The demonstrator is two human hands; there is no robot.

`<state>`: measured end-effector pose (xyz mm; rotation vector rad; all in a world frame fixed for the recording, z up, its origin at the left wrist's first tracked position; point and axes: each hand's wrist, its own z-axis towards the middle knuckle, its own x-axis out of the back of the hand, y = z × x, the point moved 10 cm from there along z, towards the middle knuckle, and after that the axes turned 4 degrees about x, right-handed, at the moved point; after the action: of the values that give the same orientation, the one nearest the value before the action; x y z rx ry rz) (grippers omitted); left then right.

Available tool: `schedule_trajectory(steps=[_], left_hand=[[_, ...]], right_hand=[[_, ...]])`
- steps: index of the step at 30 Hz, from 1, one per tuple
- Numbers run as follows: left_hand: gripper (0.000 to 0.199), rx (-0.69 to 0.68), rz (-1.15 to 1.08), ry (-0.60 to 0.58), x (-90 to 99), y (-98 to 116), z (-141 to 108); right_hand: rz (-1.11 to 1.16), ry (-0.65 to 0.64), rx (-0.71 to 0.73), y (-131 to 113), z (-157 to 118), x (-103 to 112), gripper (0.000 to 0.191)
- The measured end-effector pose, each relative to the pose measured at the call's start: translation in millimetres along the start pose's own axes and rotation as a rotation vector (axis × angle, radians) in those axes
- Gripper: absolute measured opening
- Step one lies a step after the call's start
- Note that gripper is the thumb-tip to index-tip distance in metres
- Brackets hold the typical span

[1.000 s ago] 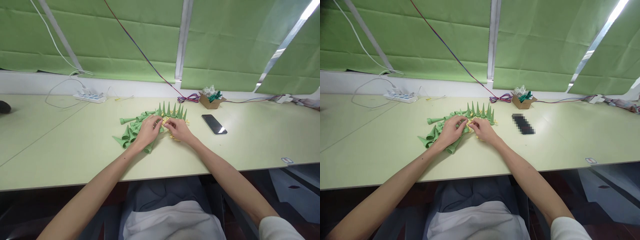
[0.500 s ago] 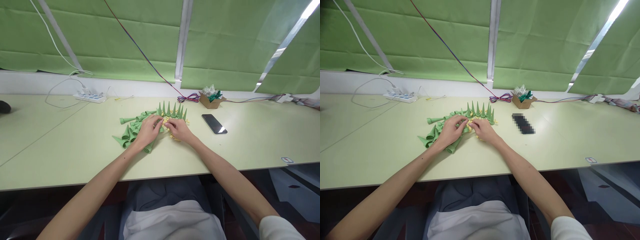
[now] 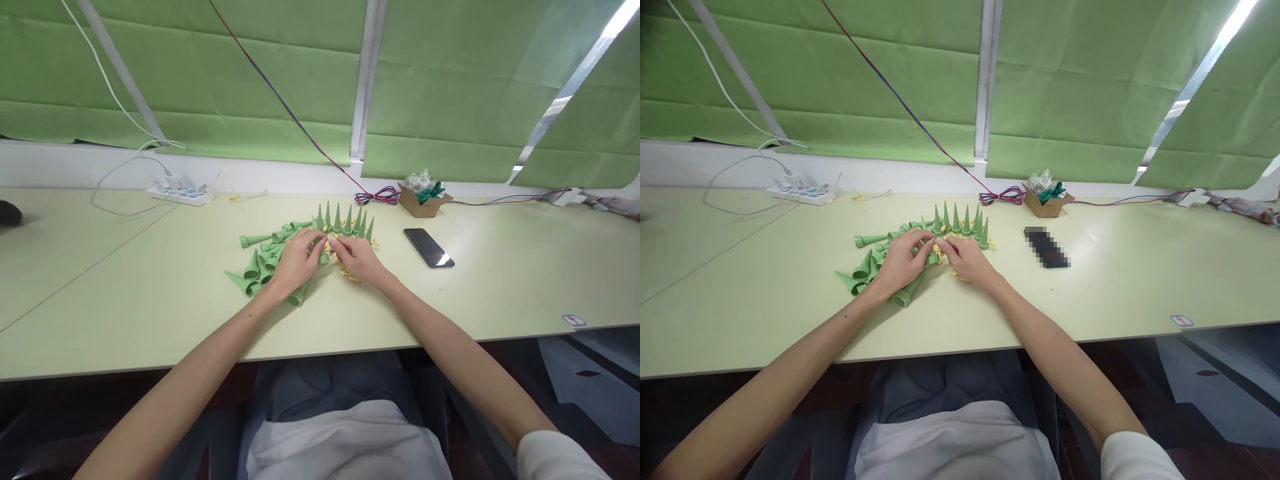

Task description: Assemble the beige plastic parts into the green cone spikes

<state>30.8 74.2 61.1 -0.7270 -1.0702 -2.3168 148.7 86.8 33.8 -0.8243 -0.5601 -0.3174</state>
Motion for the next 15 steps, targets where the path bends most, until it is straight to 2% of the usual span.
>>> schedule_trajectory(steps=[8, 15], left_hand=[[0.021, 0.015, -0.006, 0.026, 2.1, -2.7, 0.2], [0.023, -0.006, -0.012, -0.016, -1.2, 1.4, -0.9]], right_hand=[[0.024, -0.016, 0.029, -6.9, -0.2, -0.7, 0.032], [-0.017, 0.004, 0.022, -2.2, 0.3, 0.3, 0.042]])
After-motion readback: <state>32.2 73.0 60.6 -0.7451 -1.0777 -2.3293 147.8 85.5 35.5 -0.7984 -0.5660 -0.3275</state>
